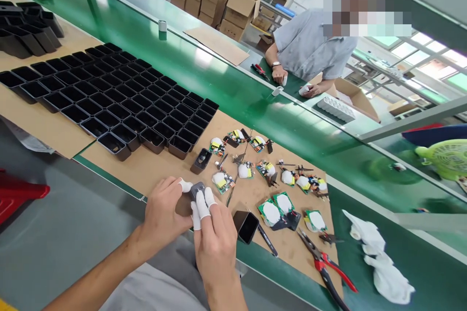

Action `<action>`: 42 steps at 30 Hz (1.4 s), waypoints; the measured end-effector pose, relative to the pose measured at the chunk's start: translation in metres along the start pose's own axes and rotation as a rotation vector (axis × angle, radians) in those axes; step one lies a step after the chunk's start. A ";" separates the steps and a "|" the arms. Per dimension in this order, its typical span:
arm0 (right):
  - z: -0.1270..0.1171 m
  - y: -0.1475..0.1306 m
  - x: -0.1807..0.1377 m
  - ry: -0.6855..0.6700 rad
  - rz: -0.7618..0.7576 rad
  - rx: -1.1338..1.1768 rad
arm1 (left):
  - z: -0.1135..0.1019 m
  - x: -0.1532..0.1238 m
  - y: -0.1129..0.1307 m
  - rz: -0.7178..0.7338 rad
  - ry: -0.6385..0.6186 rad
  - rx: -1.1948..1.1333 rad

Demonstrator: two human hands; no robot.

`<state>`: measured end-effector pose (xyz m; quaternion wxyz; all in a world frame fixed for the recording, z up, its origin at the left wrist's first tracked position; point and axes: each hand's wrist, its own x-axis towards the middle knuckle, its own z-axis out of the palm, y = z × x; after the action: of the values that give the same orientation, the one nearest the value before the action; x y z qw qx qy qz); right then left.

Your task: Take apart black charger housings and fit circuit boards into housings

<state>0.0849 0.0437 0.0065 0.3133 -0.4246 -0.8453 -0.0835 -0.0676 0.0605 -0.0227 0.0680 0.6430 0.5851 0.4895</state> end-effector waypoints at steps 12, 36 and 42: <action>-0.013 -0.004 0.009 -0.012 -0.010 -0.038 | -0.005 0.005 0.004 0.029 0.053 -0.032; -0.009 -0.021 0.010 0.193 0.290 0.301 | -0.043 -0.009 -0.026 -0.195 -0.226 -0.465; 0.013 -0.019 -0.005 0.147 0.454 0.510 | -0.039 -0.012 -0.028 -0.285 -0.194 -0.581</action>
<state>0.0664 0.0334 -0.0045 0.4799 -0.5029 -0.6981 0.1717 -0.1123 0.0404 -0.0284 0.3712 0.5522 0.4960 0.5579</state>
